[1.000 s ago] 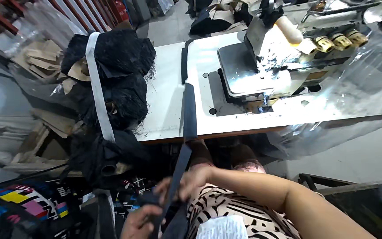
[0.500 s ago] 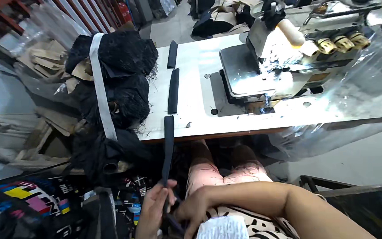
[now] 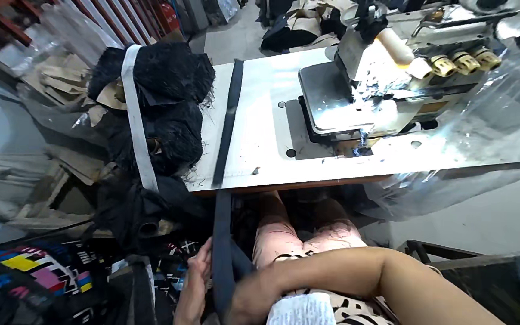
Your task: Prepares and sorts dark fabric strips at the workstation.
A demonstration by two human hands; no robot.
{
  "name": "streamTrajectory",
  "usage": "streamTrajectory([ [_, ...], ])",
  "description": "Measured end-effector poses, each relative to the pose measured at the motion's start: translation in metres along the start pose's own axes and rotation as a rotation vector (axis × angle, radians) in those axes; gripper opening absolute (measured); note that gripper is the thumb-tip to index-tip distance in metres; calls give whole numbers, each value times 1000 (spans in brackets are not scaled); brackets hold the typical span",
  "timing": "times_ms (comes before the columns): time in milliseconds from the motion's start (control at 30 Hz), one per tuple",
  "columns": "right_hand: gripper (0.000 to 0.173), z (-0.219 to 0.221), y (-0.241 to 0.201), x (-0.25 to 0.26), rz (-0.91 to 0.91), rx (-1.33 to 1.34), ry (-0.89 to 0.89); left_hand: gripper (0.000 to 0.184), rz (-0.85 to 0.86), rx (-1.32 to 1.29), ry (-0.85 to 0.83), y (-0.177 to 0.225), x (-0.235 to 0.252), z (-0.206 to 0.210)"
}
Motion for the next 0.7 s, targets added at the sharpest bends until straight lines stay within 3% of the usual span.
streamTrajectory([
  [33,26,31,8,-2,51,-27,-227,95,46,-159,-43,13,-1,9],
  [67,27,37,13,-4,40,-3,-312,70,103,-246,-65,27,-6,12],
  [133,35,-5,16,-6,16,141,-137,23,215,-273,-137,47,-25,10],
  [267,38,-117,27,-11,-79,625,533,23,399,-196,-472,49,-54,-4],
  [300,42,-135,32,-6,-118,698,639,23,369,-158,-415,40,-52,-10],
  [400,34,-158,43,1,-139,717,888,31,145,-31,40,5,-29,-33],
  [467,33,-133,24,8,-197,424,780,64,56,-33,188,-12,-7,-34],
  [533,26,-69,1,14,-211,184,437,103,0,-159,71,-15,10,-15],
  [567,22,-29,-3,14,-180,126,226,108,-4,-255,-30,-11,14,0],
  [633,21,32,4,8,-115,84,-139,87,40,-391,-153,7,14,25],
  [700,21,36,9,6,-156,140,-205,51,129,-337,-145,26,9,32],
])
Point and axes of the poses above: each hand's wrist, its own x-axis towards the middle knuckle, its own z-axis out of the palm, y = z × x, the point moved 10 cm from there along x, towards the middle knuckle, and after that the axes turned 11 degrees about -z, right-handed, at the moved point
